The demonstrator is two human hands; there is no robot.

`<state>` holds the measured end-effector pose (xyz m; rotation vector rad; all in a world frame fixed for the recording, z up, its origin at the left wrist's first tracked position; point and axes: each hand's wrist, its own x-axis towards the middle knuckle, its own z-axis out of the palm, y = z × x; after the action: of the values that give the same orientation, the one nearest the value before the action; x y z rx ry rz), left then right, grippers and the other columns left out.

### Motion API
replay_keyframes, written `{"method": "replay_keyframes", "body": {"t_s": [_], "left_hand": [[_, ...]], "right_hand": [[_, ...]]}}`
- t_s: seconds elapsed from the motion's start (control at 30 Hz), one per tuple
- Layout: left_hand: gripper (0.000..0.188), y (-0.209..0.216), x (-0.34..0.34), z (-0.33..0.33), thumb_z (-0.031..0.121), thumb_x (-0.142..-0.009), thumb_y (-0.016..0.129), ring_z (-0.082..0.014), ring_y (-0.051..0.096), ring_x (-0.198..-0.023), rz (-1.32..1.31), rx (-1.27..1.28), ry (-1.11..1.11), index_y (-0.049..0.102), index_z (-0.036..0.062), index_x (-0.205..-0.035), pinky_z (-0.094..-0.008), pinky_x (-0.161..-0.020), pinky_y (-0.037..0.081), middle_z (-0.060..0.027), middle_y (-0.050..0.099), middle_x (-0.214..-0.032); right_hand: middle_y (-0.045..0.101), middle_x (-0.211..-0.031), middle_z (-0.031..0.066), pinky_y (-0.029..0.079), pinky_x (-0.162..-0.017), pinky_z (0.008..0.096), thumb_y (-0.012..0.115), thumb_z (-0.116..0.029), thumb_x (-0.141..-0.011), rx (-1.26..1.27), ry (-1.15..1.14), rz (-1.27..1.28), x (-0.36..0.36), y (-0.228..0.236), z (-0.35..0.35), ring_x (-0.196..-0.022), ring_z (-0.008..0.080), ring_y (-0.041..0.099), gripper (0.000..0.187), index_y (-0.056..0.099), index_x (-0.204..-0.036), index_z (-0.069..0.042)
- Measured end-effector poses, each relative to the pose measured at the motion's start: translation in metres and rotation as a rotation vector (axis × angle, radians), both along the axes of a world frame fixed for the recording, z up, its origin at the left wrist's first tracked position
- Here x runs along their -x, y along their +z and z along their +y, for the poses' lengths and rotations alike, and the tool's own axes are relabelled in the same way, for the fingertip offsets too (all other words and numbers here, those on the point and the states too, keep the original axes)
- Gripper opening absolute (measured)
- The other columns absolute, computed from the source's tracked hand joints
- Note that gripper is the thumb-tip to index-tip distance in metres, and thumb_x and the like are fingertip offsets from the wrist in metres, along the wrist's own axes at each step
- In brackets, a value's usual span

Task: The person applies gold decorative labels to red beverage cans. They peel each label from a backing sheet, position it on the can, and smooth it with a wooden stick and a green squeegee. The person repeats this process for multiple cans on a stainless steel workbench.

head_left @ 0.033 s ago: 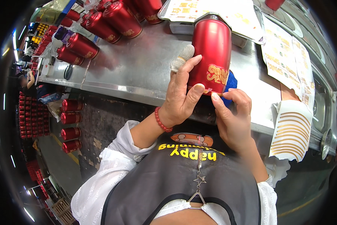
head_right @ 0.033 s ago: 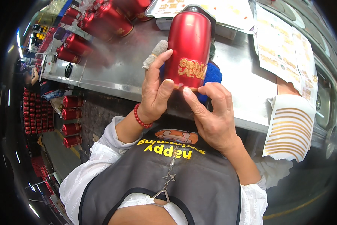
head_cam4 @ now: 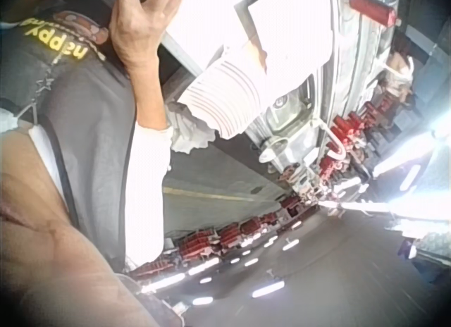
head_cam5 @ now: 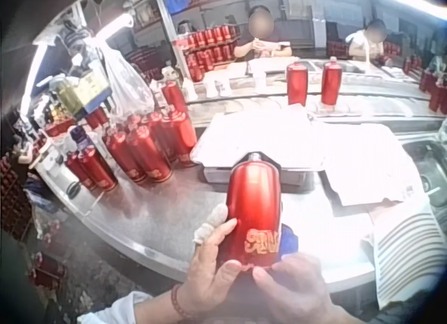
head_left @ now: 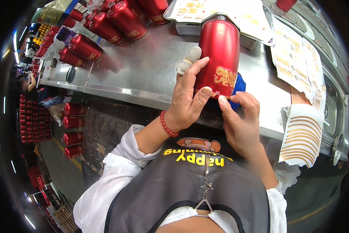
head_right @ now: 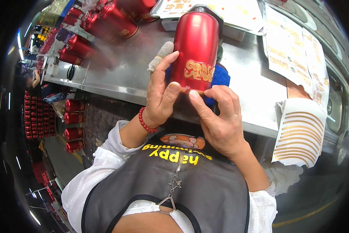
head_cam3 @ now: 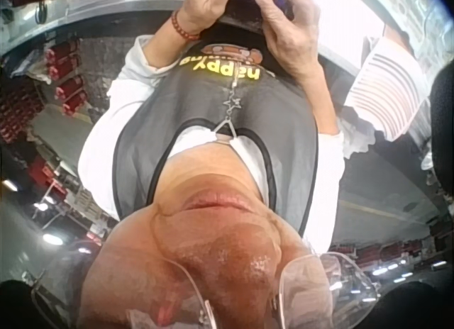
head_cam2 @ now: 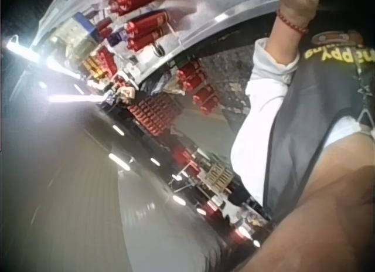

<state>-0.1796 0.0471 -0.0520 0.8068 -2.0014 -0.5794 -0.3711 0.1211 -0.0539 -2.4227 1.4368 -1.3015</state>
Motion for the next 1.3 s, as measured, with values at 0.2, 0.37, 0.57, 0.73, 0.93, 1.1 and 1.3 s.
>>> {"method": "replay_keyframes", "body": {"t_s": [0.2,0.37,0.57,0.73,0.93,1.1,1.3], "left_hand": [[0.060,-0.005,-0.002,0.003,0.034,-0.106,0.046,-0.0248,0.044,-0.133,0.056,-0.109,-0.038,0.036,-0.0085,-0.146,-0.0360,-0.112,0.034,-0.0200,0.042,-0.149],[0.060,-0.005,-0.001,0.003,0.034,-0.107,0.045,-0.0237,0.044,-0.133,0.058,-0.099,-0.029,0.034,-0.0089,-0.147,-0.0353,-0.112,0.034,-0.0198,0.041,-0.149],[0.060,-0.007,-0.002,0.003,0.033,-0.106,0.046,-0.0231,0.044,-0.134,0.088,-0.119,-0.035,0.033,-0.0087,-0.147,-0.0360,-0.113,0.033,-0.0201,0.041,-0.148],[0.066,0.002,-0.002,0.011,0.025,-0.094,0.066,-0.0308,0.038,-0.140,-0.011,-0.095,-0.013,0.037,-0.0029,-0.147,-0.0409,-0.115,0.030,-0.0247,0.036,-0.152],[0.088,0.003,0.011,0.002,0.026,-0.073,0.085,-0.0461,0.036,-0.137,-0.170,0.259,0.055,0.041,0.0113,-0.148,-0.0541,-0.117,0.024,-0.0216,0.042,-0.148],[0.088,-0.005,0.000,0.006,0.034,-0.079,0.084,-0.0409,0.044,-0.135,-0.088,0.128,0.051,0.038,0.0033,-0.148,-0.0459,-0.112,0.036,-0.0246,0.043,-0.148],[0.049,0.008,-0.002,0.010,0.012,-0.080,0.075,-0.0462,0.033,-0.139,-0.047,0.089,-0.003,0.058,0.0135,-0.126,-0.0540,-0.117,0.022,-0.0266,0.037,-0.152]], "right_hand": [[0.052,-0.114,0.0106,0.047,-0.093,0.0432,0.071,0.009,-0.065,-0.030,0.013,-0.026,0.001,0.003,0.001,-0.110,0.0325,0.053,0.066,0.067,-0.127,-0.011],[0.052,-0.113,0.0104,0.047,-0.093,0.0431,0.072,0.009,-0.065,-0.017,0.007,-0.024,0.000,-0.001,0.003,-0.109,0.0325,0.054,0.064,0.068,-0.126,-0.011],[0.052,-0.113,0.0104,0.048,-0.093,0.0429,0.071,0.009,-0.067,-0.001,0.015,-0.024,0.000,0.002,0.000,-0.108,0.0322,0.055,0.063,0.067,-0.126,-0.011],[0.052,-0.113,0.0111,0.048,-0.094,0.0430,0.069,0.010,-0.070,-0.056,-0.001,-0.101,0.005,-0.004,0.006,-0.108,0.0324,0.055,0.061,0.065,-0.128,-0.008],[0.054,-0.139,0.0241,0.052,-0.095,0.0377,0.058,0.009,-0.090,-0.110,0.029,-0.410,0.023,-0.002,-0.003,-0.119,0.0314,0.060,0.050,0.050,-0.139,0.004],[0.071,-0.104,0.0119,0.053,-0.077,0.0269,0.064,-0.004,-0.094,-0.433,-0.001,-0.744,0.036,0.018,-0.005,-0.086,0.0162,0.067,0.029,0.055,-0.121,0.002],[0.068,-0.088,0.0074,0.050,-0.072,0.0252,0.070,-0.008,-0.090,-0.378,0.059,-0.520,0.036,0.039,-0.027,-0.076,0.0119,0.063,0.020,0.062,-0.107,0.000]]}}
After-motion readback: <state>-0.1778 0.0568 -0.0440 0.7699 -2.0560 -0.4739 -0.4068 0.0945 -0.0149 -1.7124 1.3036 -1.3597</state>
